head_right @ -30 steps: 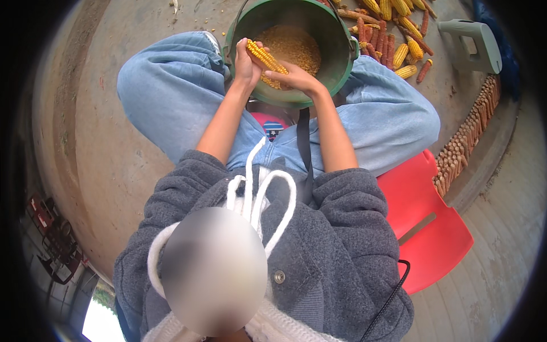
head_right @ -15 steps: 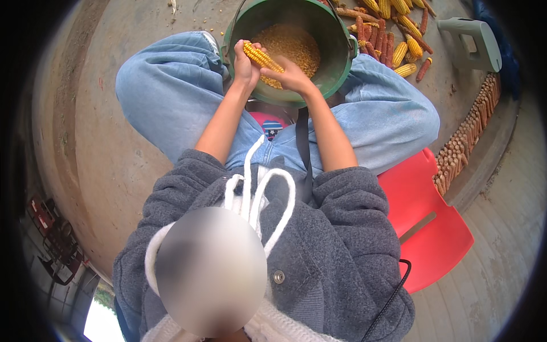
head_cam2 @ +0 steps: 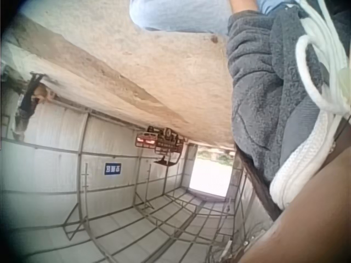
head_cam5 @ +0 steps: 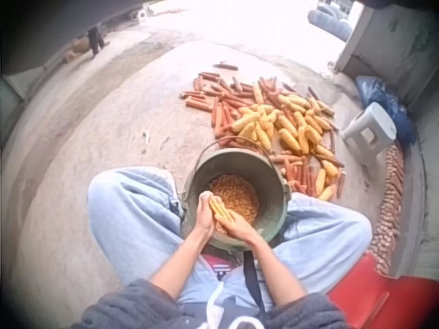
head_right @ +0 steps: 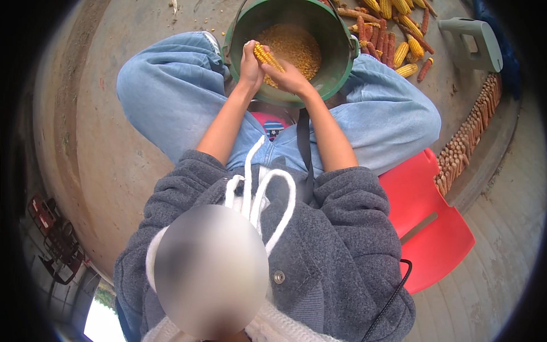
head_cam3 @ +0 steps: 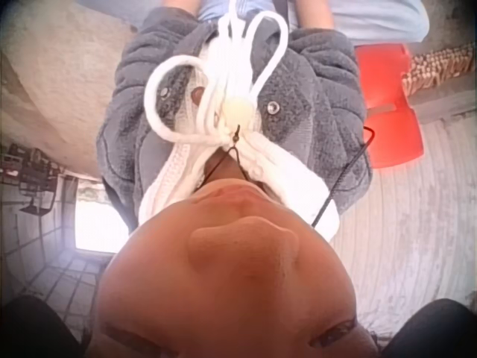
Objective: The person sits cross-legged on the floor and removes corn kernels from dried cobs by hand, dropping the kernels into a green bucket. The person handles multiple cobs, rotating them to remove kernels, and places the stripped cobs aside.
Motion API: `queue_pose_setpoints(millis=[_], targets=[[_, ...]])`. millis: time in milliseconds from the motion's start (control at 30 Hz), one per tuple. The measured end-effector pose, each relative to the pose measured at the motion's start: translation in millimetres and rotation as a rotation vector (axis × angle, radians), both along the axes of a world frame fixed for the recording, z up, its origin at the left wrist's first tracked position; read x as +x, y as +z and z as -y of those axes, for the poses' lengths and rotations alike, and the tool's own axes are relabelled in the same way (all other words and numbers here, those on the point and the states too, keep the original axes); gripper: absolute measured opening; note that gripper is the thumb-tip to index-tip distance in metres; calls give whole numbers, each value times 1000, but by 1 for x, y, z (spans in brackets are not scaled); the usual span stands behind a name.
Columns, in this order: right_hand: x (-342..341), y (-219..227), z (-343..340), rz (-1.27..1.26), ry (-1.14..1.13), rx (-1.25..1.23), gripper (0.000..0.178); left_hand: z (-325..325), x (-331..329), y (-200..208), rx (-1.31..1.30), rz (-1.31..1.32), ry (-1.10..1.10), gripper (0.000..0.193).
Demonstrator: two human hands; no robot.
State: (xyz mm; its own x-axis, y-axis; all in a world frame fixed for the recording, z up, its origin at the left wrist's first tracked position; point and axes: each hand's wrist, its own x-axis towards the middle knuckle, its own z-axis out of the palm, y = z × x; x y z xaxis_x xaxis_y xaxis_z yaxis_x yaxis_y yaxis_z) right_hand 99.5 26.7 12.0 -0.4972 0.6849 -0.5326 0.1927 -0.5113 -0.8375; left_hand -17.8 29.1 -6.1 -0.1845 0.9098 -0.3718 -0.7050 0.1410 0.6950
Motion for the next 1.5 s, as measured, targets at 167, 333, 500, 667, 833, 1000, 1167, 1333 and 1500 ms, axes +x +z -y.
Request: queue_pose_setpoints(millis=[167,333,500,667,833,1000,1167,1333,1500], targets=[[-1,-8,6,116,2,195,56,-1,6,5,37,-227,-77,22],[2,-4,-2,56,77,-6,60,1,-5,2,-31,-50,-82,23],[2,-3,0,-31,-59,-26,40,5,3,-1,-58,-101,-193,29],[1,2,1,42,-19,-39,61,7,3,0,-56,-77,-232,30],[-2,5,5,103,-40,112,51,7,6,6,-42,-97,-284,39],[-1,4,0,-62,-148,-120,47,4,-2,2,-18,-12,-406,49],[1,-2,-2,-73,-168,-80,44,4,1,2,19,-26,-522,55],[3,6,-2,32,-129,-8,37,4,0,8,61,-7,-544,48],[2,8,-2,46,-119,82,40,4,-1,1,140,-76,-542,47]])
